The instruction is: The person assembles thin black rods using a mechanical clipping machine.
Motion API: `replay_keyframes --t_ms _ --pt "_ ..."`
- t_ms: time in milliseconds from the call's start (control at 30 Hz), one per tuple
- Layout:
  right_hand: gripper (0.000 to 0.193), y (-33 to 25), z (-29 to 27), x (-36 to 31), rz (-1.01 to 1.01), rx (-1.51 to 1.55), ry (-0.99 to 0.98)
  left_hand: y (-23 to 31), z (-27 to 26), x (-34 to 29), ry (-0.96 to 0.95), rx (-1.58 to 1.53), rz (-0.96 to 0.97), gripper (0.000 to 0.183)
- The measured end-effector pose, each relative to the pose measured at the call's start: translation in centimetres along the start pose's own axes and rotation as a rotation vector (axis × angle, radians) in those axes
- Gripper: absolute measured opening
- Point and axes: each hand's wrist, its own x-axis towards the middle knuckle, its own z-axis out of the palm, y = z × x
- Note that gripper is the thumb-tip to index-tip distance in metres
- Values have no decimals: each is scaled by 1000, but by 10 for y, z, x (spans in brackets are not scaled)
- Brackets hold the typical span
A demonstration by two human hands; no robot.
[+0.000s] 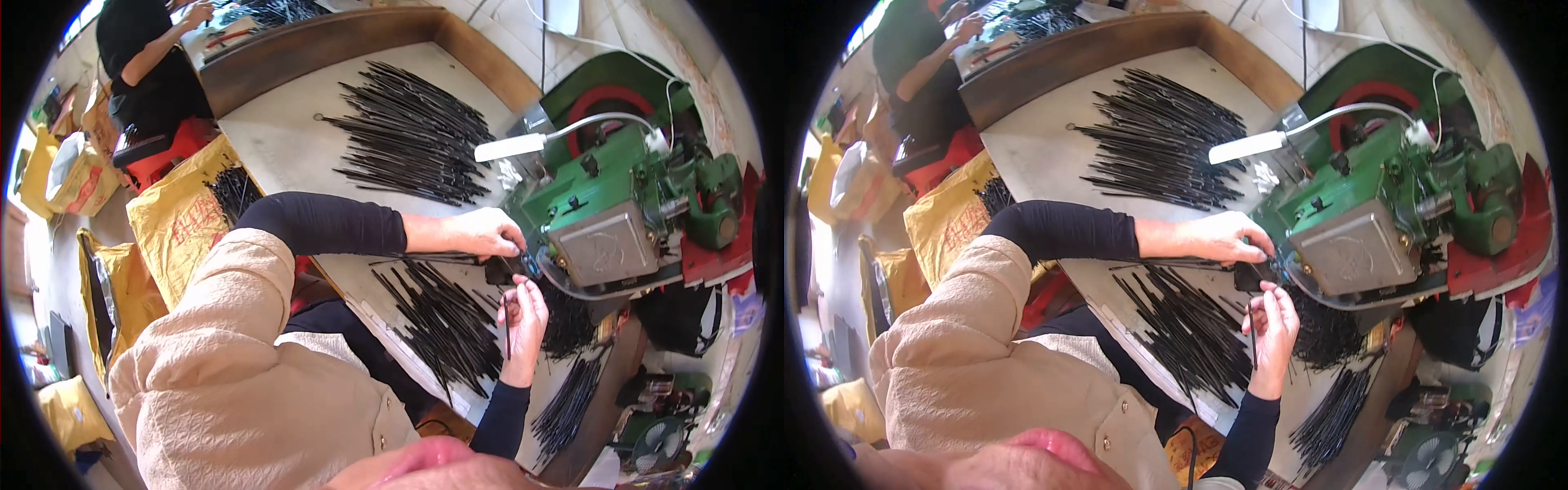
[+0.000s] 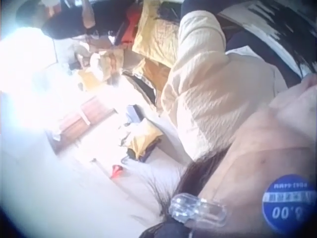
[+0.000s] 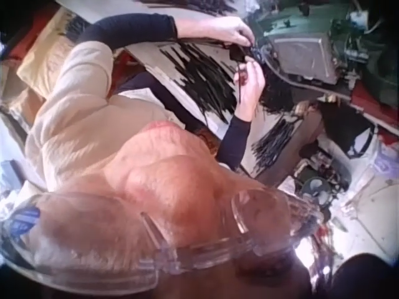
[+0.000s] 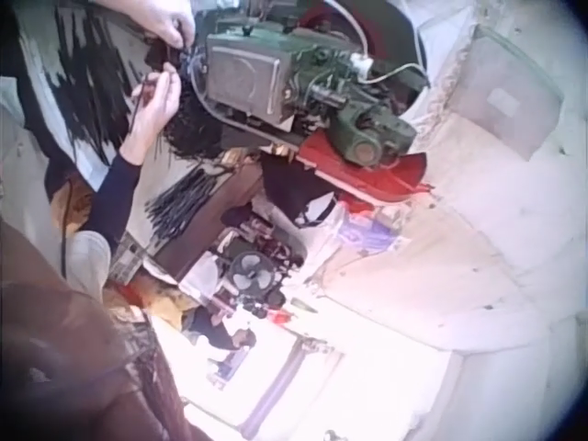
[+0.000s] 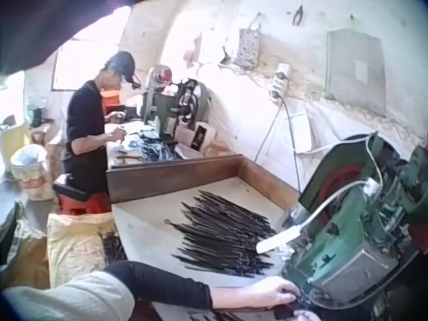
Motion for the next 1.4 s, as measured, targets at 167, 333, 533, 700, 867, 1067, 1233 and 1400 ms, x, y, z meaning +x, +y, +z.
replay_keyframes --t_ms 167,333,533,700,867,1067,1233,1400 --pt "27 -3 5 0 10 55 53 11 -2 -1 -50 -95 -190 33" --pt "26 -8 8 4 -44 0 -76 37 -3 -9 -17 -249 -393 29" --pt "23 9 -17 18 -99 133 -122 -3 3 11 -17 -236 -352 25" --pt "23 10 -18 15 -141 172 -119 -5 5 8 25 -157 -386 29" --pt "22 13 -16 19 -137 167 -113 -19 -2 6 28 -125 -366 29" --pt "22 12 -17 19 -169 141 -90 -21 -4 5 48 -150 -357 31" --pt "21 17 -19 22 -193 118 -87 -6 -2 4 66 -75 -411 33" --pt "22 15 -17 22 -199 119 -111 -24 -10 5 69 -87 -386 33"
